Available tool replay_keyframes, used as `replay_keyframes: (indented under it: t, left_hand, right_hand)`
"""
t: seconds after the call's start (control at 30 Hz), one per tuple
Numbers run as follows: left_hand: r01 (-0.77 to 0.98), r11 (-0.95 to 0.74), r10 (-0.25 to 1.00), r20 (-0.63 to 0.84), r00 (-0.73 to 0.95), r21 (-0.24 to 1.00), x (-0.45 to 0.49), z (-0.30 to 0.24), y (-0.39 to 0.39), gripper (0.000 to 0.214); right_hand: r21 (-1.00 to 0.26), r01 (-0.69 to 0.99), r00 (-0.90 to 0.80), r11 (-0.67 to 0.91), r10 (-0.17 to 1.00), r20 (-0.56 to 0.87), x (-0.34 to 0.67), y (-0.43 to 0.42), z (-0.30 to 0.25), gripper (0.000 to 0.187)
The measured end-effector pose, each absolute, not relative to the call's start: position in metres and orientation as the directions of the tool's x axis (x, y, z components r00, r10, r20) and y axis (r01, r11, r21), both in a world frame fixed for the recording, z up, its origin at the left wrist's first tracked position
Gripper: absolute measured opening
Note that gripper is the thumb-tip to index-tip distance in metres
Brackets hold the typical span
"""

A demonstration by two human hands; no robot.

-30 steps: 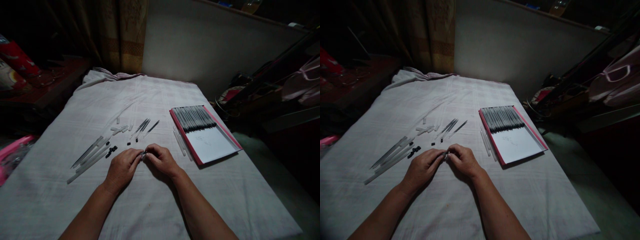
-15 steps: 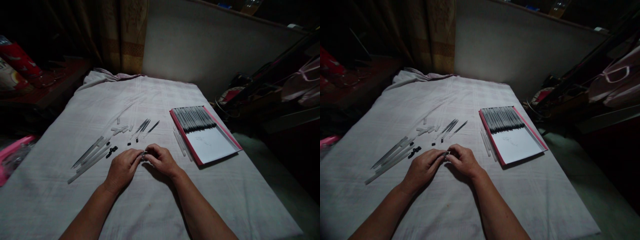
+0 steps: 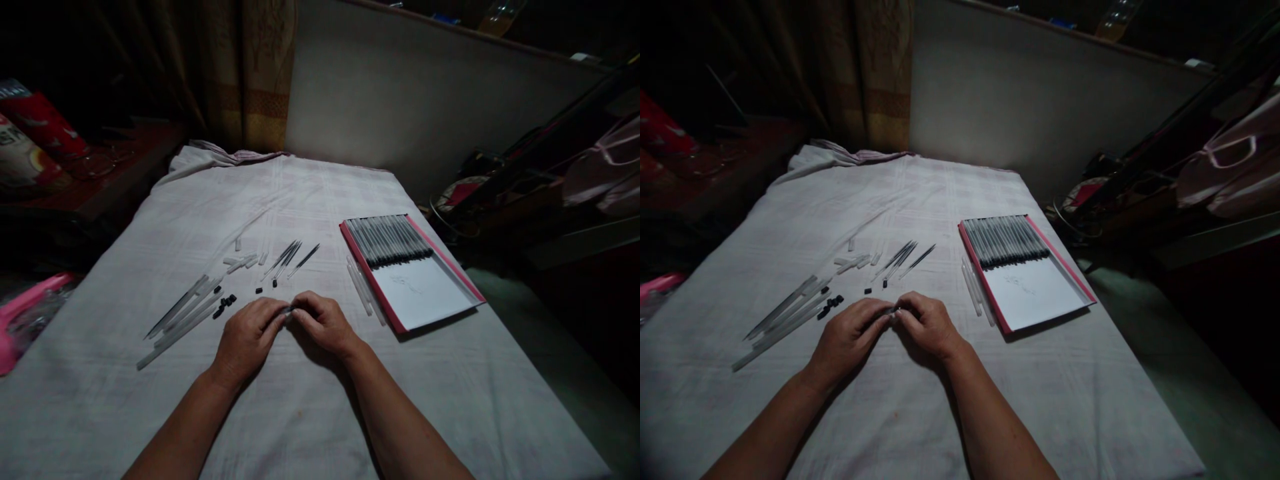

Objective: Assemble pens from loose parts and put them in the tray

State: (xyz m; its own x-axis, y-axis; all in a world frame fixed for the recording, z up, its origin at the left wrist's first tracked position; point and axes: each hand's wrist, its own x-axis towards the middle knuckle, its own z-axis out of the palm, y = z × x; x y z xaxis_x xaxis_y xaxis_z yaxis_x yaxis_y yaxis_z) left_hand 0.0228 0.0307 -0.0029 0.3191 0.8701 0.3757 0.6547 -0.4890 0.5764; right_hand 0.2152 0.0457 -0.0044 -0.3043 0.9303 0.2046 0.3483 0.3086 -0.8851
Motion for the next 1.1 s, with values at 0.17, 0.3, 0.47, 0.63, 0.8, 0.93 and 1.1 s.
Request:
replay_keyframes:
  t: [0.17, 0.3, 0.47, 0.63, 0.8, 0.93, 1.1]
  left_hand:
    - [0.78, -0.44, 0.891, 0.322, 0.319, 0.445, 0.0185, -0.0011, 0.0319, 0.033]
    - [0.801, -0.431, 0.9, 0.266, 0.346, 0.415, 0.015, 0.0028, 0.033, 0.035]
    - [0.785, -0.435, 0.893, 0.322, 0.314, 0.441, 0.0159, 0.0027, 0.033, 0.03]
    - [0.785, -0.414, 0.899, 0.34, 0.276, 0.46, 0.0167, -0.0003, 0.0332, 0.026]
    - [0.769, -0.426, 0.902, 0.296, 0.316, 0.477, 0.0136, -0.0002, 0.0353, 0.03]
    - [0.752, -0.412, 0.907, 0.309, 0.286, 0.514, 0.015, 0.0001, 0.0361, 0.03]
    - [0.688, -0.312, 0.945, 0.288, 0.155, 0.655, 0.022, -0.0004, 0.0337, 0.025]
  right_hand:
    - [-0.943, 0.235, -0.252, 0.235, 0.952, 0.174, 0.2158, 0.0471, -0.008, 0.01]
    - [-0.971, 0.174, -0.238, 0.162, 0.964, 0.119, 0.2158, 0.0468, -0.0105, 0.009]
    - [-0.987, 0.132, -0.241, 0.089, 0.969, 0.055, 0.2152, 0.0472, -0.0118, 0.009]
    - [-0.996, 0.073, -0.24, 0.059, 0.97, 0.039, 0.2154, 0.0496, -0.0143, 0.009]
    - [-0.998, -0.064, -0.164, -0.02, 0.986, -0.009, 0.216, 0.0513, -0.0132, 0.016]
    - [-0.992, -0.117, -0.146, -0.047, 0.989, -0.03, 0.2147, 0.0529, -0.0102, 0.021]
    - [-0.975, -0.195, -0.137, -0.108, 0.987, -0.082, 0.2081, 0.0523, -0.0046, 0.029]
